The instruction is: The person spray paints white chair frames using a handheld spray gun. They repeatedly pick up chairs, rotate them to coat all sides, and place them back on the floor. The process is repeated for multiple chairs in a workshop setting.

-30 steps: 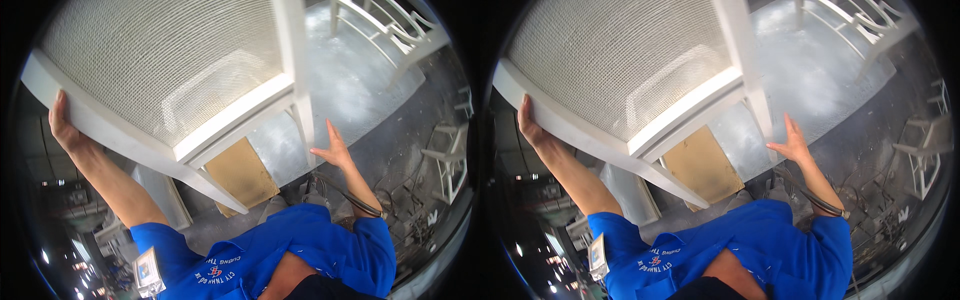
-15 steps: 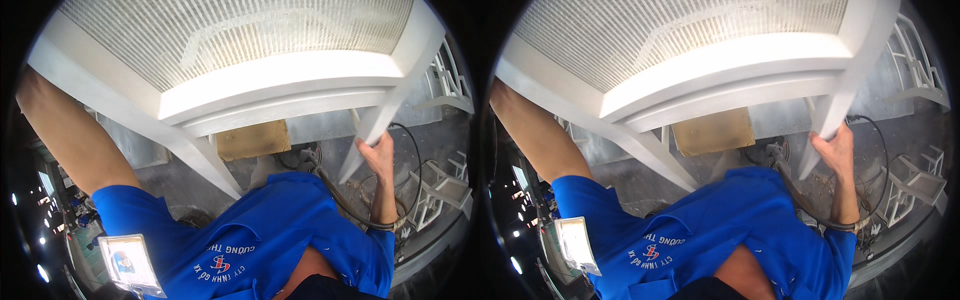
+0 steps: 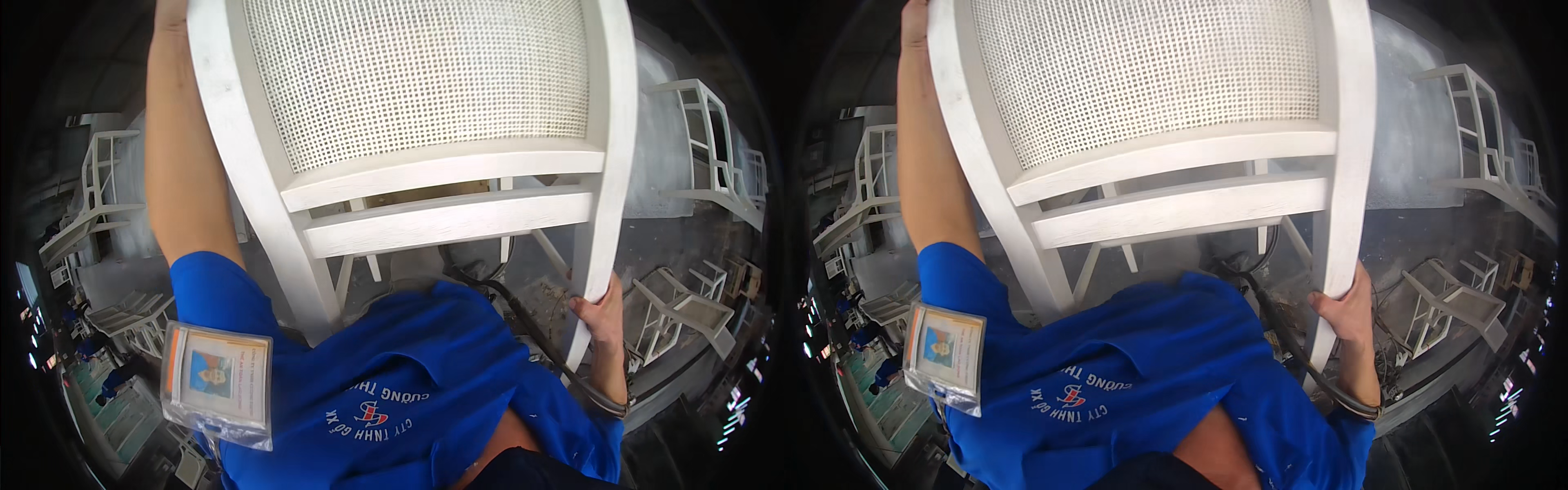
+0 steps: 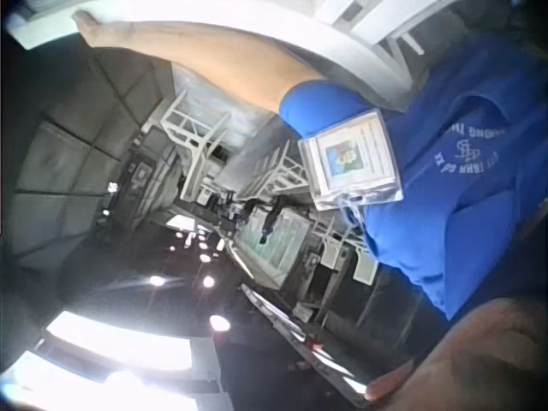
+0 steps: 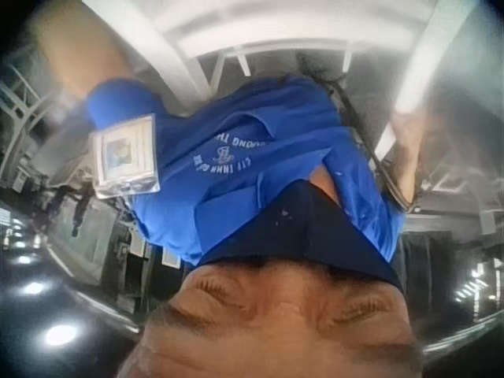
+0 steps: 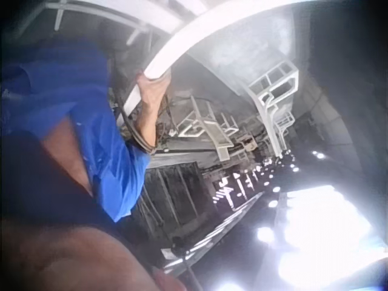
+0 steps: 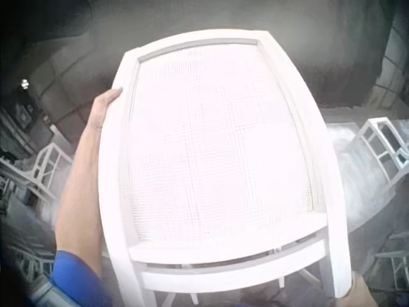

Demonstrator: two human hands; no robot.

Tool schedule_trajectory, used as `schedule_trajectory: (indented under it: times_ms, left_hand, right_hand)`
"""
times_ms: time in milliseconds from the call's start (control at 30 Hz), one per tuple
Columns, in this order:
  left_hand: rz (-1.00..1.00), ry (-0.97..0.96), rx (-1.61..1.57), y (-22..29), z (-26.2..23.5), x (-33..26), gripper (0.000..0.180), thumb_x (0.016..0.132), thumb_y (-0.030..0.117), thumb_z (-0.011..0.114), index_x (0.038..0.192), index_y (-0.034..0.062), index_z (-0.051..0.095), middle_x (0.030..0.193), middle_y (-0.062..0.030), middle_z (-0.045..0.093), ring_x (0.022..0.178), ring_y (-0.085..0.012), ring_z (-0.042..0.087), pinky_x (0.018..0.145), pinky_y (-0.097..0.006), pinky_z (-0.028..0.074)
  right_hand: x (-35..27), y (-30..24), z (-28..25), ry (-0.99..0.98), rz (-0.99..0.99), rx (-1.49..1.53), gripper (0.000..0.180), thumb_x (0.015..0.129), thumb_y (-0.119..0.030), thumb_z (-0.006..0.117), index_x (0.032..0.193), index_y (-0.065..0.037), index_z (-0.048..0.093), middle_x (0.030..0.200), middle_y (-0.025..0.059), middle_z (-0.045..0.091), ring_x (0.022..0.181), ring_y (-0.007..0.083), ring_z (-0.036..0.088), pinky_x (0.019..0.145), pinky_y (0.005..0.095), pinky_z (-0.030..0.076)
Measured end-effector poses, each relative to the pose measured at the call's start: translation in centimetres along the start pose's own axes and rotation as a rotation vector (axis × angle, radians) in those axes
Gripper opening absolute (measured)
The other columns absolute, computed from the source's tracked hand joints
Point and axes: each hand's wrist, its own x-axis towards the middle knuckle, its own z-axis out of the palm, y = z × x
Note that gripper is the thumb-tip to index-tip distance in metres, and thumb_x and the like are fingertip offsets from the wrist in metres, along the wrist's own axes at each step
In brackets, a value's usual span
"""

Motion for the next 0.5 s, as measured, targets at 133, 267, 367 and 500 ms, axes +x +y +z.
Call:
schedule_trajectory:
  times_ms: [133,267,367,500]
  left_hand:
    - [-0.329,0.19,-0.076,-6.5,1.2,-2.7,0.049,0.093,0.034,0.068,0.125,-0.003,0.067,0.112,-0.0184,0.074,0.099,-0.0299,0.072,0.087,-0.04,0.058]
    - [-0.513,0.201,-0.127,-13.0,2.7,-3.7,0.045,0.096,0.027,0.066,0.124,-0.0069,0.067,0.114,-0.0201,0.074,0.098,-0.0296,0.073,0.086,-0.039,0.059]
    - [-0.546,0.155,-0.129,-17.3,1.1,-4.7,0.049,0.096,0.03,0.069,0.127,-0.0074,0.065,0.114,-0.0213,0.073,0.099,-0.0299,0.073,0.086,-0.04,0.059]
    - [-0.644,0.144,-0.091,-21.9,-1.0,-3.7,0.052,0.099,0.034,0.067,0.129,-0.008,0.063,0.118,-0.0205,0.072,0.102,-0.0292,0.072,0.09,-0.039,0.058]
  right_hand:
    - [0.5,1.6,2.8,-0.045,0.092,0.04,0.059,0.06,-0.011,0.08,0.113,0.004,0.061,0.095,0.0027,0.064,0.086,0.0119,0.06,0.078,0.0287,0.051]
    - [1.0,1.7,5.5,0.003,0.202,0.103,0.058,0.061,-0.009,0.079,0.114,0.005,0.062,0.097,0.0046,0.066,0.088,0.013,0.061,0.079,0.0293,0.051]
    - [0.7,1.9,7.5,-0.063,0.293,0.031,0.059,0.061,-0.009,0.079,0.115,0.006,0.062,0.099,0.0057,0.067,0.091,0.0134,0.062,0.082,0.03,0.052]
    - [1.3,1.9,8.1,-0.057,0.304,0.037,0.052,0.066,-0.005,0.076,0.115,0.007,0.063,0.097,0.0052,0.068,0.088,0.0125,0.063,0.079,0.0281,0.053]
